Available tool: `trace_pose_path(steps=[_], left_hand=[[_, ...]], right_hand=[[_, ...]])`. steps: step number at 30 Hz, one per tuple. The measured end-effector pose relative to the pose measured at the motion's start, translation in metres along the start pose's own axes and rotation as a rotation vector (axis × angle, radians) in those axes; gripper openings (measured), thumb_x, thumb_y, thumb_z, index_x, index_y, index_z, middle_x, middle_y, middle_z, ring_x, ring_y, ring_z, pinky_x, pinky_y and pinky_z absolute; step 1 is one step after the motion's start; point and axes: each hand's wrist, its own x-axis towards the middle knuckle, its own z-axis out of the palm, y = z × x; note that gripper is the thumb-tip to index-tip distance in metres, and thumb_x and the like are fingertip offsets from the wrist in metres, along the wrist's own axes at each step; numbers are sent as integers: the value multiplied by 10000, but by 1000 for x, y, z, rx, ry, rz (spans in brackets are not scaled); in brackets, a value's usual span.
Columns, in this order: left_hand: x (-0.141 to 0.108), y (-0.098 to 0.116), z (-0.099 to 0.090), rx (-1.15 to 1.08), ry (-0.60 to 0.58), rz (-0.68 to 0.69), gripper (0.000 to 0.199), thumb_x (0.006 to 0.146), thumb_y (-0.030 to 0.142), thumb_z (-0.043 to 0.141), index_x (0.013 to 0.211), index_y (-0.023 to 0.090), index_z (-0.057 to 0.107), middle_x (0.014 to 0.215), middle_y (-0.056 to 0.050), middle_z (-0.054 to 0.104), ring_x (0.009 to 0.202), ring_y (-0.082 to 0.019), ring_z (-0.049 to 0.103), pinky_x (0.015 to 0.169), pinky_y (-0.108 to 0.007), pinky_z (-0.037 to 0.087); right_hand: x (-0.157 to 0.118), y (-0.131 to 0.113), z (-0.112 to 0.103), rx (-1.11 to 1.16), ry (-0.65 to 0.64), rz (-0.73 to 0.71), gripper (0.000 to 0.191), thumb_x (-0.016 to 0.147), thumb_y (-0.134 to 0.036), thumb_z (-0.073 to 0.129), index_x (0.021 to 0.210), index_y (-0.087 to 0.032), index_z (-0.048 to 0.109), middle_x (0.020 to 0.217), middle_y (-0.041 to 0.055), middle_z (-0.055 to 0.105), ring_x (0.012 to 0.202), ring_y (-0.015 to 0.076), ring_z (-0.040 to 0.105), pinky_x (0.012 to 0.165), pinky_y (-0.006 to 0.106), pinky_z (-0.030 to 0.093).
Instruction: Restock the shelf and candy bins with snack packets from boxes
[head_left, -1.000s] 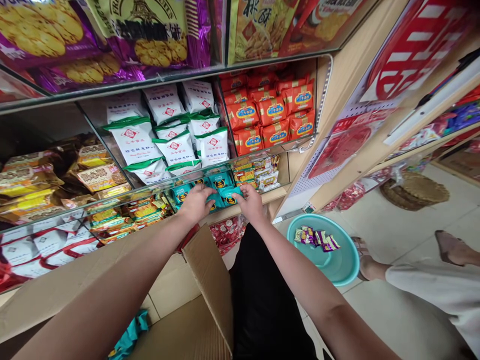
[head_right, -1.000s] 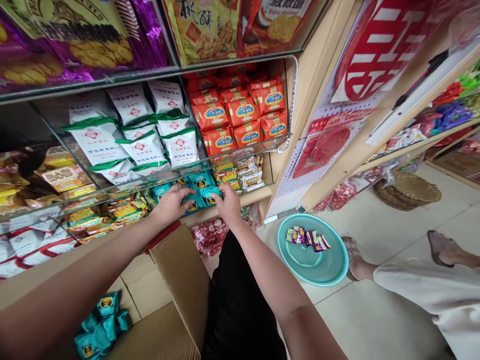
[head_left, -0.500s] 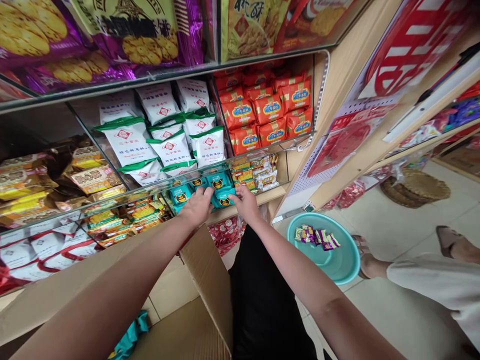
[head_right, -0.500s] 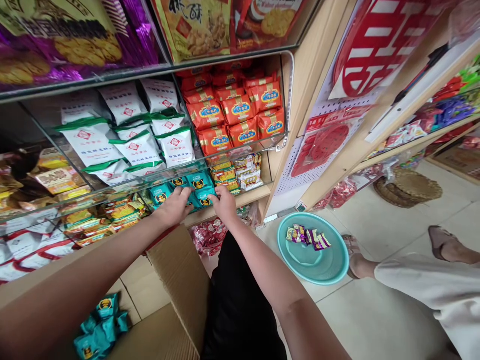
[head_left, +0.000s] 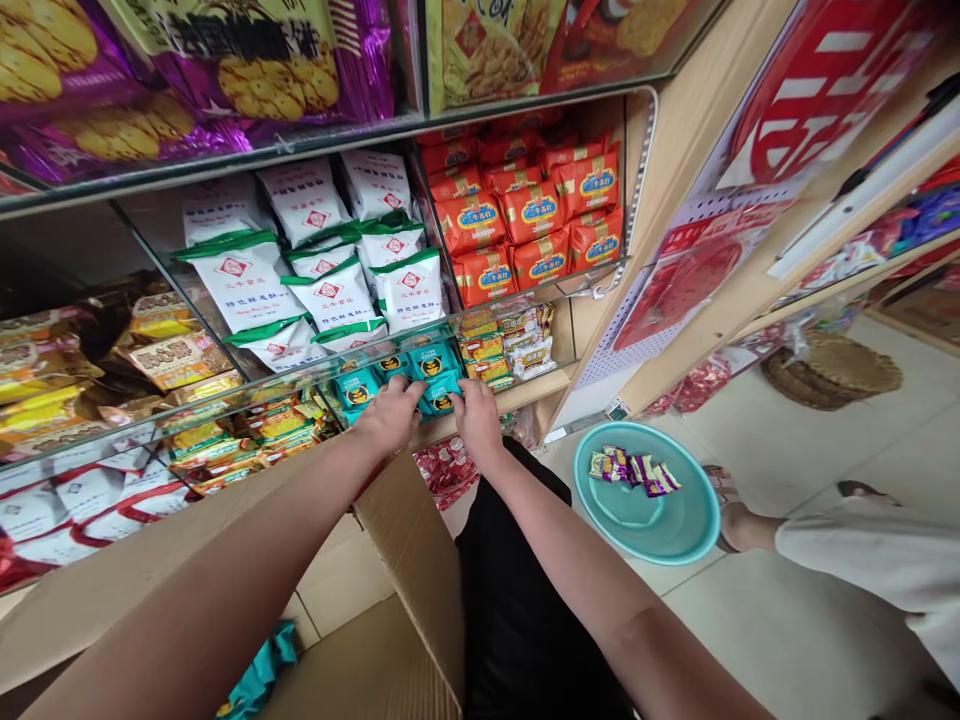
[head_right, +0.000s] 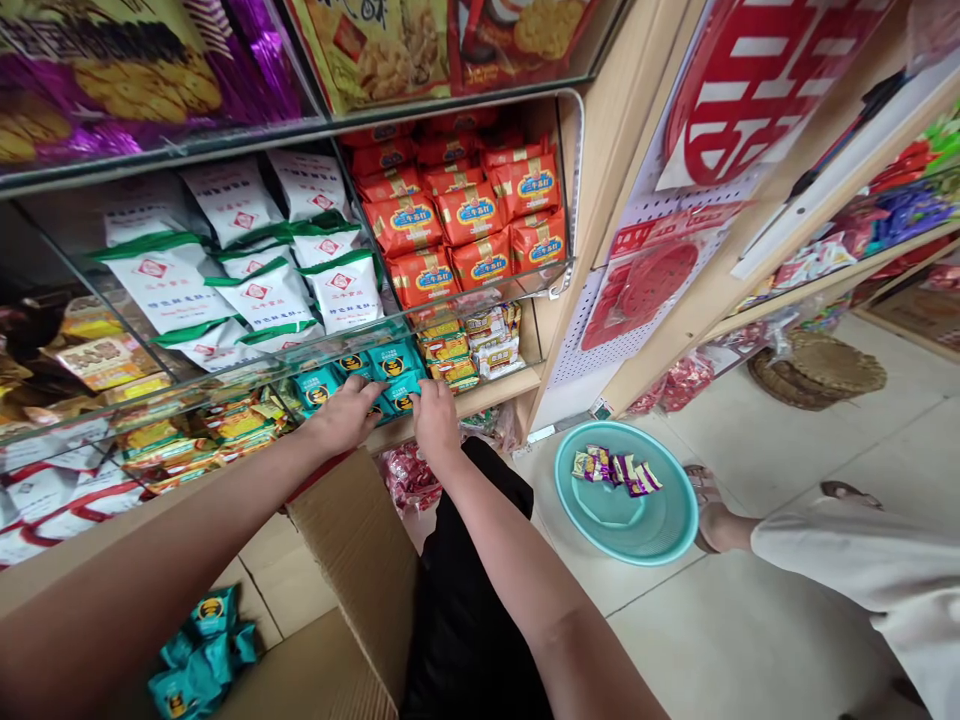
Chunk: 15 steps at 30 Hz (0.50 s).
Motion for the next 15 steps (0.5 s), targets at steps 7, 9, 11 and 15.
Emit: trace_pose_path(steps=[7,9,11,15], left_hand=[[-3,3,-6,-3,91,-6,586,757,267,449,1313,251,264,1208,-90,337,1069,-231,434,891,-312,378],[-4,6,-9,32,141,-5,627,748,247,453,1333,239,227,1303,-98,263,1119,-257,379,912,-332,359],[-5,8,-11,71,145,-4,636,743,228,450,1337,227,223,1380,-86,181,1157,-277,323,920,-360,350],[-3,8,-9,107,66,-13,642,732,233,467,1334,211,244,1426,-70,134,1181,-297,282,898,-404,371]], right_hand=[[1,-6,-7,-217,-47,37,222,808,-99,375,926,-133,559,849,116,501,846,241,455,764,393,395],[0,-6,-9,-165,-27,9,264,807,-140,413,1050,-125,515,930,130,487,907,249,447,801,401,390],[0,-5,-10,-122,-22,-65,365,802,-192,458,1164,-142,448,1045,142,448,993,258,420,849,411,373],[1,-2,-12,-146,-77,-147,424,783,-217,513,1197,-168,434,1133,140,409,1036,270,400,864,413,374]])
